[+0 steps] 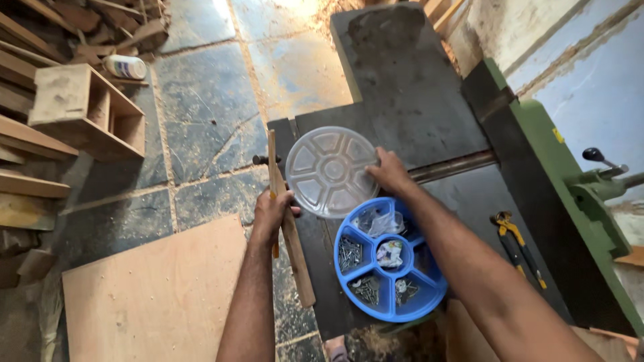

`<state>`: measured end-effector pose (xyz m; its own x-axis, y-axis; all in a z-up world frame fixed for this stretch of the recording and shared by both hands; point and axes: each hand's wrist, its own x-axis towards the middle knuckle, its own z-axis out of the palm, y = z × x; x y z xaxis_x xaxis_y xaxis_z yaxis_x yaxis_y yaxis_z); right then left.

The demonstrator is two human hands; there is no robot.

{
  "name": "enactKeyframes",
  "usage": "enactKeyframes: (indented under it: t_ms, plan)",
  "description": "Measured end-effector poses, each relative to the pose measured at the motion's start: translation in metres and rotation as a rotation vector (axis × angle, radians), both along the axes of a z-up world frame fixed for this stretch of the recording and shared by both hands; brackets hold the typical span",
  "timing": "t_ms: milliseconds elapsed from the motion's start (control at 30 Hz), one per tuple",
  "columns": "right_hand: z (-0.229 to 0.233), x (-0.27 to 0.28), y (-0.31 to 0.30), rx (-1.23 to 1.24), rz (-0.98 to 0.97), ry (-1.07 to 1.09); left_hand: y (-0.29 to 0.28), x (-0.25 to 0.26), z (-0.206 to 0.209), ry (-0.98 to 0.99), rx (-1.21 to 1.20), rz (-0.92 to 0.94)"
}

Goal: The person marks a wooden board with a pencil and taps it with a hammer while the board rests on a woodworking machine.

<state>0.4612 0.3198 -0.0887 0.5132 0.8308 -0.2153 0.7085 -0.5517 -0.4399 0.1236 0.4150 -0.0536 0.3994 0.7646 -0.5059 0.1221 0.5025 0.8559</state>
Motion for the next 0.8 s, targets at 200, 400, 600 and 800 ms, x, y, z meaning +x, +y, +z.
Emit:
enactKeyframes:
  t_ms: [200,400,600,800]
  plan:
    - [-0.016,0.010,0.002,0.198,-0.326,0.394,0.003,-0.004,0.004,-0.055,-0.103,-0.013]
    - [0.025,0.000,0.006,0.642,-0.400,0.614,0.002,-0.008,0.035,-0.150,-0.028,0.032]
    - [0.139,-0.024,-0.045,0.647,-0.253,0.529,-0.037,-0.031,0.103,-0.283,0.124,0.002]
    - [0.140,-0.032,-0.166,0.498,-0.615,0.713,-0.130,-0.051,0.113,0.104,0.148,-0.111]
